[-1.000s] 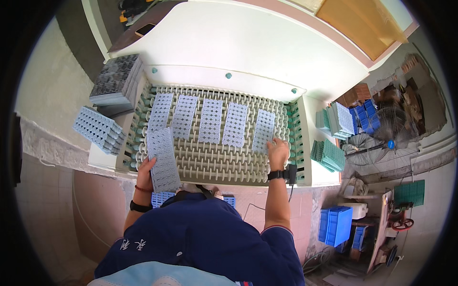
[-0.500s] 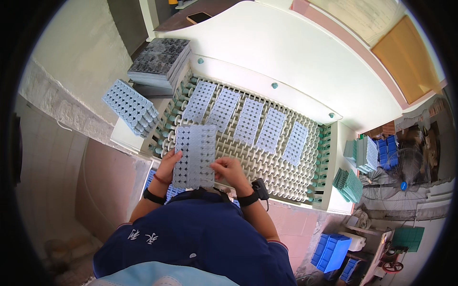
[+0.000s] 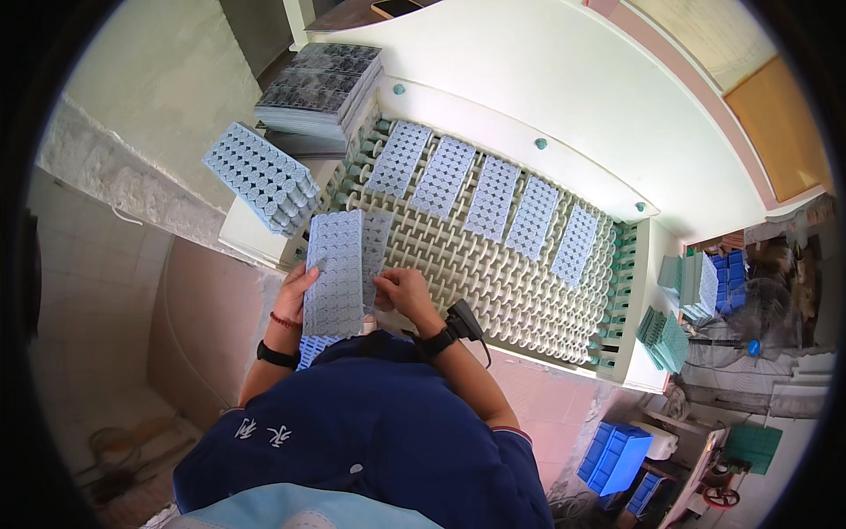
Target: Loading plastic trays containing small electronic or industrial components into a processing machine.
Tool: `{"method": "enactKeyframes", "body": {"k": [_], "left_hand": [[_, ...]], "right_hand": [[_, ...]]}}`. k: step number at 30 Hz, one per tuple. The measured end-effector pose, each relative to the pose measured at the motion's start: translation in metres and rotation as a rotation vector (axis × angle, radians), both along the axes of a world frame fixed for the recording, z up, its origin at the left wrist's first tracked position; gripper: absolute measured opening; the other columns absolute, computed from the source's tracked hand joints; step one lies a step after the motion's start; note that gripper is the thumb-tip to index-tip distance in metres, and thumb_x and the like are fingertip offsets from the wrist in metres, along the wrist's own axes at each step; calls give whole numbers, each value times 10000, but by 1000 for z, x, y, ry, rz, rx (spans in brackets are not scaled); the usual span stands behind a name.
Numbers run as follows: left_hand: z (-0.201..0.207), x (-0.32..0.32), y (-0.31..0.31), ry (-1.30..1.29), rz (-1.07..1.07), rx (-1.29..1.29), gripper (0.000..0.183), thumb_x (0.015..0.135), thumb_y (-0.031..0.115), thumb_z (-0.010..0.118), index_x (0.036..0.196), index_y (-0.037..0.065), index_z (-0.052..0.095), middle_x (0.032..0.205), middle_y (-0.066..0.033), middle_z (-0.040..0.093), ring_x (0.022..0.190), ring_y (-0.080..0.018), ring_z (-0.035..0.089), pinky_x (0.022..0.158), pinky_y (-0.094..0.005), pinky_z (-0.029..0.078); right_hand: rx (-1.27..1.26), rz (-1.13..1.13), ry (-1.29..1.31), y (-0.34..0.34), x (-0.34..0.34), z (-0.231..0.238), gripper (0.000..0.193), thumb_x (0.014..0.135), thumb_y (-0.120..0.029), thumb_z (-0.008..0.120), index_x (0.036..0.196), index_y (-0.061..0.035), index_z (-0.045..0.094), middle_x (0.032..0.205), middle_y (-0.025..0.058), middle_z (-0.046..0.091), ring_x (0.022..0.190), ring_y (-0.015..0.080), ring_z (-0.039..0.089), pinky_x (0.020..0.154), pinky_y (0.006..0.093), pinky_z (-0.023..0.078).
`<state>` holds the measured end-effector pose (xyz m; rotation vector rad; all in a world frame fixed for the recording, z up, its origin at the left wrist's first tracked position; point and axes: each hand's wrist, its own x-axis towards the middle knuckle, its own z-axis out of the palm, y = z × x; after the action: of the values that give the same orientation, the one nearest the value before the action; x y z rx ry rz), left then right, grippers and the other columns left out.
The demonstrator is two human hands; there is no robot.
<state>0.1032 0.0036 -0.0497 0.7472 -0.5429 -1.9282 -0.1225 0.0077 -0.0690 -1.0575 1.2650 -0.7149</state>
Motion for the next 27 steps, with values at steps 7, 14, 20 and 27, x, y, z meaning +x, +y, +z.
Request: {"method": "enactKeyframes", "body": {"k": [7,14,20,27], "left_hand": [[-11,-15,-12,-172,-109,-57,384,870,118,561,1210,-11,437,1101,-91,569,967,-164,564,826,-298,465],[-22,-18,-20,-250,-75,-63,314,873,79,540,1163,-17,466,1059,-78,588,925,-143,576,797,-281,477],[-18,-16,-21,-256,-57,-61,275,873,67,534,1133,-5,481,1021,-76,604,870,-143,595,754,-281,495],[-20,-20,-17,-214,-50,-29,308,865,69,549,1157,7,471,1022,-60,604,877,-142,592,763,-290,493]], "right_hand": [[-6,-59,-145,19,1,37,236,852,-199,605,875,35,612,675,34,590,533,81,562,457,191,460],[-17,-337,83,31,-36,15,242,813,-208,644,787,32,650,583,45,597,489,88,559,446,217,440],[-109,-463,549,49,-81,7,261,783,-253,650,798,6,676,595,114,626,476,173,600,484,298,462],[-193,-647,1028,88,-150,17,279,766,-331,635,787,-57,686,643,166,610,583,321,603,541,364,460]]}}
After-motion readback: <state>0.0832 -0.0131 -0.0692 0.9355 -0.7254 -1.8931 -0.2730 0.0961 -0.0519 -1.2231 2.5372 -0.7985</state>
